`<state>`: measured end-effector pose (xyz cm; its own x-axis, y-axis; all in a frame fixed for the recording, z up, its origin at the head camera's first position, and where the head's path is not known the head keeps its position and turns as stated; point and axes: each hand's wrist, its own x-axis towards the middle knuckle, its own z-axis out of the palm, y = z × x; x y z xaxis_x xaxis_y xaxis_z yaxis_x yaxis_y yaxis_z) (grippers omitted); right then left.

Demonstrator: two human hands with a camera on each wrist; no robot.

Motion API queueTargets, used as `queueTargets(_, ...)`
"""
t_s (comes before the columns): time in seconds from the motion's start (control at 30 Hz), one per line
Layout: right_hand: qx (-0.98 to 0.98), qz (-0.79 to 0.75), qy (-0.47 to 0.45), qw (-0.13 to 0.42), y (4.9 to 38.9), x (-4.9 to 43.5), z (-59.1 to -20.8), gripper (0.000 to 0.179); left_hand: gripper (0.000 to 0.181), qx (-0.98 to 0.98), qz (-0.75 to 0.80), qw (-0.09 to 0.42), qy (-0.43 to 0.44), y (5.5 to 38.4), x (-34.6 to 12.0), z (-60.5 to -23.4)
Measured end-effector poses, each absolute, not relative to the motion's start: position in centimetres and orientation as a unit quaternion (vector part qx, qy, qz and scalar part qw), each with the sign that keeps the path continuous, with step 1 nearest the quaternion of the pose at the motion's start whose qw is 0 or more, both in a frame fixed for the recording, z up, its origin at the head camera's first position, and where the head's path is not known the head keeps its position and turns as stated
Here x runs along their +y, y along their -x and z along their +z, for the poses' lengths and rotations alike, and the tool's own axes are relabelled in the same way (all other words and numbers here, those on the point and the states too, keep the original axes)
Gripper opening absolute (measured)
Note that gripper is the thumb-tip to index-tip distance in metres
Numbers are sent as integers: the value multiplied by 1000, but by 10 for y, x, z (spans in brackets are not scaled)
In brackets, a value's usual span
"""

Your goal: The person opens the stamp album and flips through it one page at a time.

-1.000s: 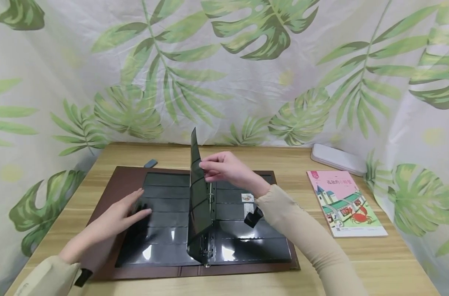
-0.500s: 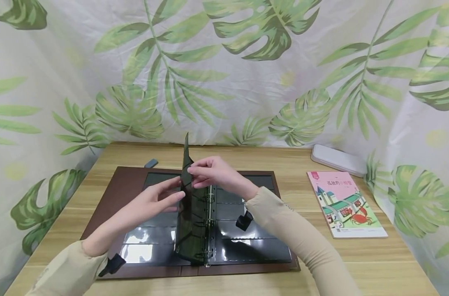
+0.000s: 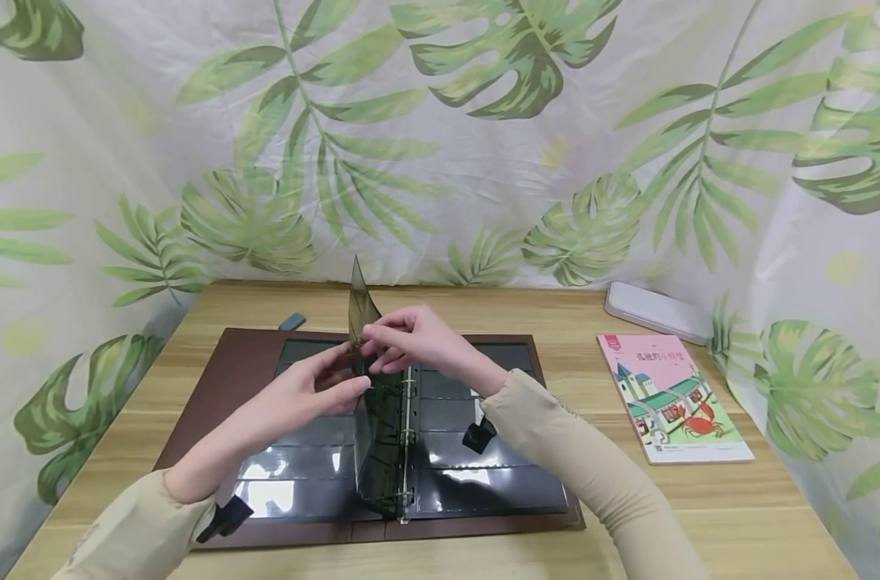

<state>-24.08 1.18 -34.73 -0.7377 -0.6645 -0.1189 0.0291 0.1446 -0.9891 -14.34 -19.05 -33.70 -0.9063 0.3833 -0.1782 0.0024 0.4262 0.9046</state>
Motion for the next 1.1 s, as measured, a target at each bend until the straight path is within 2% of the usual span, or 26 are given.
queueTargets(0.27,717,-601,224,273,248,32,-359,37,68,789,571,193,-120,142,-215,-345)
queueTargets(0.43,772,-547,220,238,257,59,-378,34,58,756,606,222,-111,137,-243,-354)
queueTargets(0.57,819,-483,242,192,264,88,-401,31,62,764,600,216,-101,135,-267,-368)
queueTargets(0.8,886,-358,280,97,272,136,-432,31,81,783,575,236,-6,137,-298,-396)
queueTargets(0.9,899,-323,289,64,277,154,-441,34,82,794,562,234,15,137,-307,-409)
queueTargets(1.1,916,-255,306,42,286,180,-452,46,79,839,497,217,30,135,-317,-430)
